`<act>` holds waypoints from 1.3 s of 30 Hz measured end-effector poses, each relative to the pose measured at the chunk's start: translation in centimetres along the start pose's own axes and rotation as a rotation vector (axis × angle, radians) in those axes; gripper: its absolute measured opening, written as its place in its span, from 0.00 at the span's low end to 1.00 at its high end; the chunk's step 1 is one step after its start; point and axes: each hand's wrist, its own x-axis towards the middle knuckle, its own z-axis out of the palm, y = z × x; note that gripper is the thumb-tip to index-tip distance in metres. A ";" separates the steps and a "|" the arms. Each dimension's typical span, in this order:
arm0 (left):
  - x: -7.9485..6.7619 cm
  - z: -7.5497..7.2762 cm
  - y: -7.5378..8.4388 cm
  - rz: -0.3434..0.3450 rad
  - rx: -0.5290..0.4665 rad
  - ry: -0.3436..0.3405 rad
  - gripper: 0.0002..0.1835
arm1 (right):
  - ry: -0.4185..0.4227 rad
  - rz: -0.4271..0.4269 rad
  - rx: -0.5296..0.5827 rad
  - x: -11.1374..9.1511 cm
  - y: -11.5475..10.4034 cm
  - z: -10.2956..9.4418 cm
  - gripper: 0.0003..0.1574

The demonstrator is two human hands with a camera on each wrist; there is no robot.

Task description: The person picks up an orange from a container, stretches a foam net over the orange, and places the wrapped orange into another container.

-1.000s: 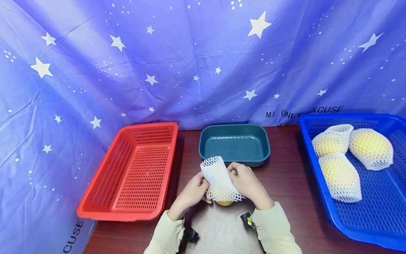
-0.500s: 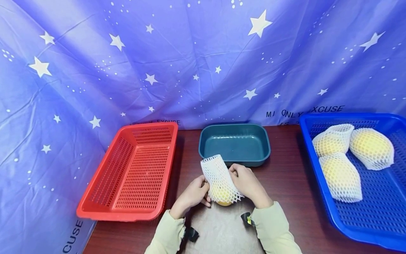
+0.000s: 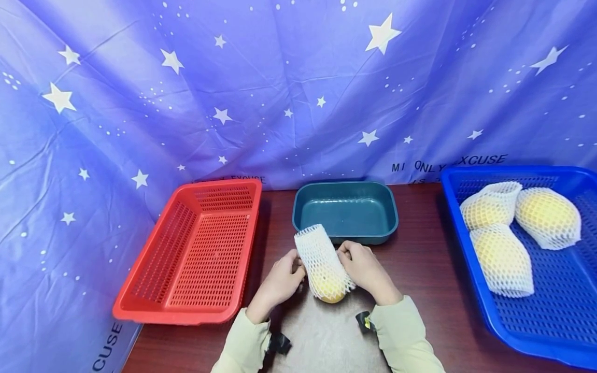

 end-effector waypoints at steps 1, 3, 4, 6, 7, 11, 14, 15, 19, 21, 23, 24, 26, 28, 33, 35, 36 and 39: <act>-0.1 -0.3 0.3 0.014 -0.005 -0.011 0.15 | 0.003 -0.007 -0.002 0.0 0.0 0.0 0.10; -0.4 -0.9 0.9 0.037 -0.053 -0.072 0.20 | 0.004 -0.010 -0.004 0.0 0.0 0.0 0.10; -0.6 -1.2 1.2 0.043 -0.075 -0.112 0.21 | 0.005 -0.013 -0.004 0.0 0.0 0.0 0.09; -0.8 -1.6 1.7 0.045 -0.092 -0.184 0.25 | 0.013 -0.017 -0.011 0.1 0.0 0.0 0.10; -1.0 -1.7 2.0 0.042 -0.091 -0.213 0.26 | 0.016 -0.018 -0.011 0.1 0.0 0.0 0.10; -1.3 -1.6 2.5 0.049 -0.041 -0.239 0.31 | 0.007 -0.017 -0.013 0.0 0.0 -0.1 0.10; -1.2 -1.4 2.6 0.049 -0.029 -0.214 0.33 | -0.001 -0.014 -0.029 -0.2 -0.1 -0.6 0.10; -1.2 -1.3 2.6 0.049 -0.028 -0.205 0.33 | 0.001 -0.016 -0.039 -0.3 -0.2 -0.8 0.10; -1.1 -0.9 2.5 0.046 -0.032 -0.170 0.32 | 0.034 -0.054 -0.042 -0.9 -0.7 -1.9 0.09; -1.1 -0.9 2.5 0.044 -0.045 -0.162 0.32 | 0.024 -0.071 0.013 -1.2 -0.9 -2.5 0.11; -1.1 -0.8 2.5 0.042 -0.065 -0.161 0.33 | -0.020 -0.097 0.109 -1.5 -1.1 -3.0 0.14; -1.1 -0.8 2.5 0.043 -0.069 -0.162 0.32 | -0.047 -0.111 0.149 -1.7 -1.1 -3.1 0.16; -1.1 -0.8 2.6 0.042 -0.072 -0.162 0.33 | -0.111 -0.144 0.207 -1.8 -1.2 -3.2 0.19; -1.1 -0.8 2.6 0.045 -0.062 -0.161 0.33 | -0.159 -0.195 0.212 -1.8 -1.1 -3.1 0.23; -1.1 -0.7 2.7 0.060 0.025 -0.153 0.36 | -0.202 -0.266 0.141 -1.8 -0.7 -3.2 0.28; -1.1 -0.6 2.6 0.061 0.056 -0.154 0.36 | -0.224 -0.270 0.143 -1.9 -0.5 -3.4 0.30; -1.0 -0.6 2.6 0.062 0.067 -0.156 0.36 | -0.235 -0.268 0.145 -1.9 -0.4 -3.5 0.32; -1.0 -0.5 2.5 0.065 0.076 -0.161 0.36 | -0.266 -0.270 0.147 -1.9 -0.3 -3.7 0.36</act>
